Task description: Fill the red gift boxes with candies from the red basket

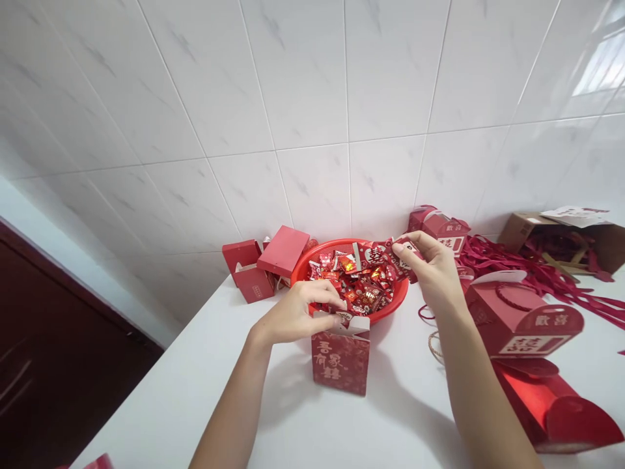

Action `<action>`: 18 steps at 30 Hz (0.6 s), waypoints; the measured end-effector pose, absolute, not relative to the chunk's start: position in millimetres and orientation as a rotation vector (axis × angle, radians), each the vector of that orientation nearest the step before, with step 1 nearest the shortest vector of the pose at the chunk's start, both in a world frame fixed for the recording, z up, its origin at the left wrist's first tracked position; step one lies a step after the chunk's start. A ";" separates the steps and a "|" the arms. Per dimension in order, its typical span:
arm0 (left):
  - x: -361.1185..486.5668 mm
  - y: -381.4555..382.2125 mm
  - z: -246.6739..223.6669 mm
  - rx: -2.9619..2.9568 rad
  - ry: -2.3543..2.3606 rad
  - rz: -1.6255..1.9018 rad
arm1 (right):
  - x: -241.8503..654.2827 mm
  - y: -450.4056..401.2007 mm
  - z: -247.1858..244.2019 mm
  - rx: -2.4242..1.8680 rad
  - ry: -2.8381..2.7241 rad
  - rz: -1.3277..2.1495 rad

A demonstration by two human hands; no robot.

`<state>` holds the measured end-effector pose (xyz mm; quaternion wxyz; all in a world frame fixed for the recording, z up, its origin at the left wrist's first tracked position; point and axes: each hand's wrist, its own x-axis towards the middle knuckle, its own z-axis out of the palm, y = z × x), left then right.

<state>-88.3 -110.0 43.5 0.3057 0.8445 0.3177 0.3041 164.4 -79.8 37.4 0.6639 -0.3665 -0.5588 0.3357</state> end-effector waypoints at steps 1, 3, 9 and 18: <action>-86.8 -110.7 42.1 2.266 0.885 0.773 | 163.9 -80.5 37.5 -0.832 -1.273 0.756; -85.5 -110.3 40.1 2.300 0.926 0.739 | 162.8 -82.2 37.7 -0.839 -1.298 0.751; -91.2 -109.3 37.5 2.302 1.039 0.633 | 160.5 -87.9 38.3 -0.846 -1.388 0.721; -96.3 -99.0 28.2 2.239 1.069 0.507 | 151.8 -99.9 41.3 -0.896 -1.816 0.589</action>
